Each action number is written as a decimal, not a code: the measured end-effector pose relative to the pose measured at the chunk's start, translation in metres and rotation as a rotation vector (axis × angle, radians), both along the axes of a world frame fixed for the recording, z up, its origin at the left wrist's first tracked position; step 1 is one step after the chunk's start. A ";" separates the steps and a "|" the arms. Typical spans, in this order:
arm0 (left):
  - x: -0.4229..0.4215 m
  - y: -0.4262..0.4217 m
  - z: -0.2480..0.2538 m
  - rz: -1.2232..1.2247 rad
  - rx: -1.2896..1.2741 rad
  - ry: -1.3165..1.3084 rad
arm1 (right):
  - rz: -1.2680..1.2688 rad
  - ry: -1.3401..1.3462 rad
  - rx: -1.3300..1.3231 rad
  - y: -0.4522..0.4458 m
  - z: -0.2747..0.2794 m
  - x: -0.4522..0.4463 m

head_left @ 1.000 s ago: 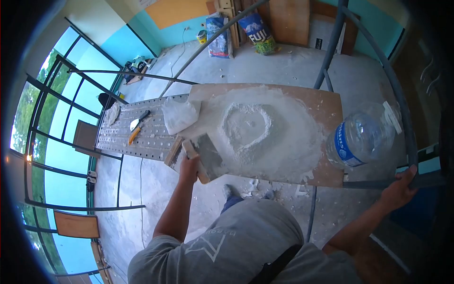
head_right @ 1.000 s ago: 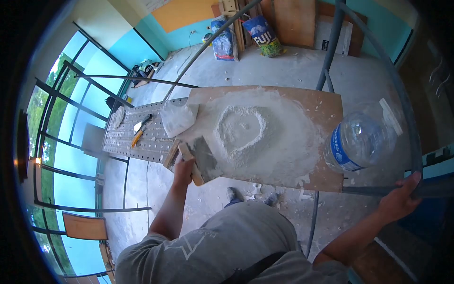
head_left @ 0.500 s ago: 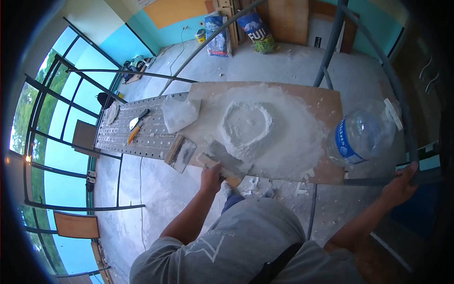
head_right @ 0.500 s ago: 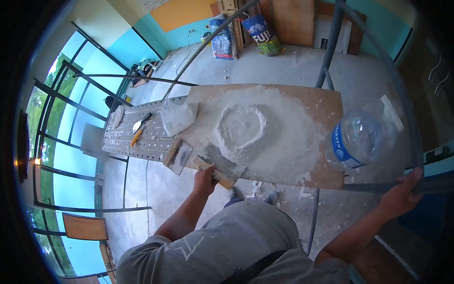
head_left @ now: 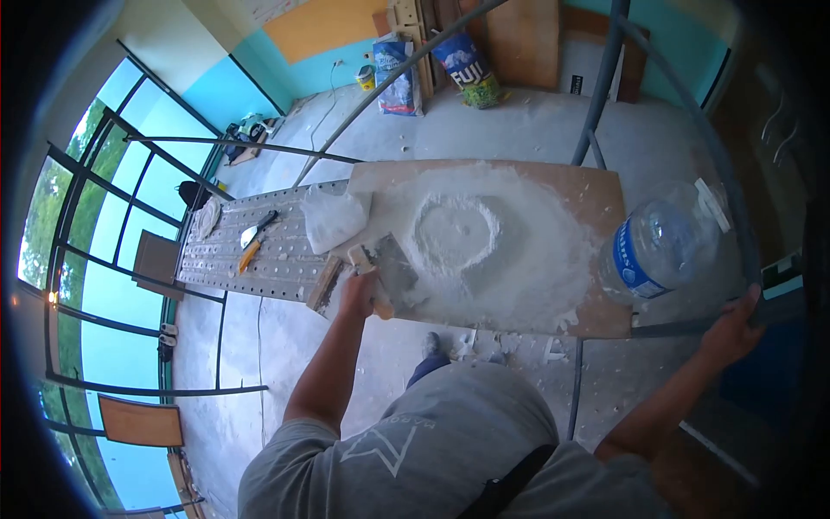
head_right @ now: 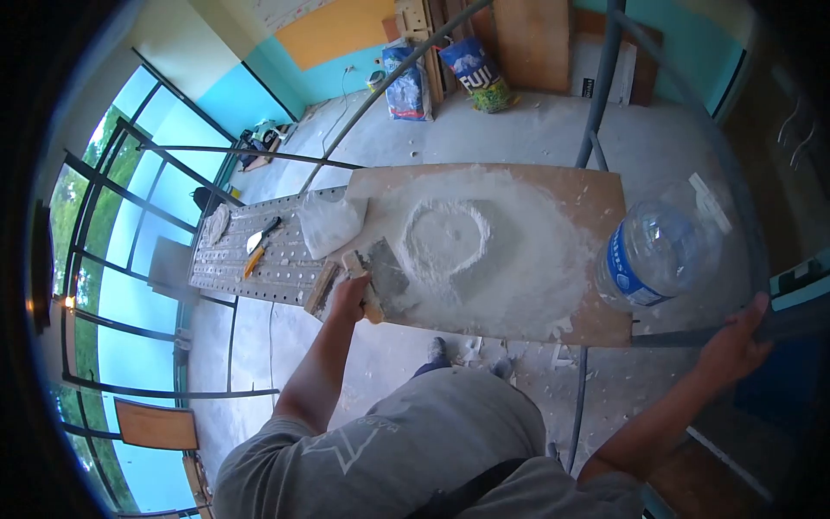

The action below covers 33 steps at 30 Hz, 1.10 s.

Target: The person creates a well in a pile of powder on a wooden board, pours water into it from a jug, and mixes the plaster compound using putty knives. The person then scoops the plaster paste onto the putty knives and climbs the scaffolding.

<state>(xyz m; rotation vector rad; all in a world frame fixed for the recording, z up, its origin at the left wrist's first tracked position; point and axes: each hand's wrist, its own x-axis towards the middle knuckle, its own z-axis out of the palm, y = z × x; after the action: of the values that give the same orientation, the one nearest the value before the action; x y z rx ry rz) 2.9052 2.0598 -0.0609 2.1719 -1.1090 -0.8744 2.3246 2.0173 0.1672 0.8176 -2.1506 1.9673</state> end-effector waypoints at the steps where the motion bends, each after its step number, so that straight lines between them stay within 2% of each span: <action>1: 0.003 -0.011 -0.003 -0.031 0.009 -0.044 | 0.003 -0.012 -0.008 -0.001 -0.001 -0.001; 2: 0.006 -0.023 -0.005 -0.061 0.018 -0.088 | 0.004 -0.025 -0.015 -0.001 -0.003 -0.003; 4: -0.003 -0.056 0.000 0.300 -0.131 0.431 | -0.006 0.018 -0.017 -0.004 -0.012 -0.013; 7: 0.018 -0.083 0.033 0.009 -0.135 0.043 | 0.035 0.042 0.023 -0.002 -0.015 -0.026; 10: 0.040 -0.111 0.064 -0.068 -0.036 0.004 | 0.013 0.000 0.087 0.000 -0.011 -0.021; 11: 0.058 -0.123 0.046 -0.074 -0.060 -0.025 | -0.011 -0.020 0.094 -0.001 -0.009 -0.018; 13: 0.116 -0.144 -0.021 -0.166 0.089 0.015 | -0.270 0.658 0.525 0.001 -0.054 -0.058; 14: 0.129 -0.153 -0.047 -0.181 0.048 0.052 | -0.311 0.623 0.526 0.001 -0.047 -0.057; 15: 0.137 -0.171 -0.074 -0.635 -0.007 -0.445 | -0.351 0.588 0.526 0.001 -0.040 -0.055; 16: 0.145 -0.188 -0.100 -0.929 -0.215 -1.037 | -0.248 0.479 0.360 0.001 -0.033 -0.042; 17: 0.124 -0.198 -0.073 -0.933 -0.095 -0.766 | -0.146 0.369 0.178 0.000 -0.026 -0.030; 18: 0.100 -0.199 -0.054 -0.437 -0.115 -0.181 | -0.057 0.267 -0.002 0.000 -0.019 -0.018; 19: 0.049 -0.174 0.041 -0.403 -0.111 -0.280 | -0.035 0.269 -0.064 0.000 -0.015 -0.010; 20: 0.027 -0.173 0.068 -0.415 -0.155 -0.347 | -0.003 0.270 -0.121 0.002 -0.010 -0.002; 22: 0.001 -0.182 0.096 -0.470 -0.178 -0.458 | -0.105 0.141 -0.002 0.011 0.010 0.024; 23: -0.007 -0.188 0.106 -0.519 -0.156 -0.505 | -0.069 0.106 -0.004 0.015 0.010 0.020; 24: -0.012 -0.192 0.111 -0.562 -0.125 -0.553 | -0.025 0.070 0.001 0.012 0.008 0.014; 25: -0.012 -0.207 0.090 -0.600 -0.172 -0.613 | 0.022 0.028 0.009 0.010 0.003 0.010; 26: -0.016 -0.217 0.068 -0.634 -0.162 -0.650 | 0.004 0.071 -0.009 0.010 -0.002 0.007; 29: -0.034 -0.221 0.054 -0.741 -0.141 -0.707 | -0.046 0.184 -0.080 0.004 -0.006 0.004; 31: -0.038 -0.219 0.065 -0.815 -0.184 -0.681 | -0.074 0.226 -0.154 0.001 -0.007 0.008; 33: -0.036 -0.229 0.066 -0.841 -0.251 -0.660 | -0.030 0.202 -0.122 0.004 -0.004 0.009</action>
<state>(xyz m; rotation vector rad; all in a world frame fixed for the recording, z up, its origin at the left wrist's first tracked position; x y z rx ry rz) 2.8692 1.8313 0.0055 1.7854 -2.4015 -0.2516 2.3337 2.0215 0.1628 0.9140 -1.9008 1.8899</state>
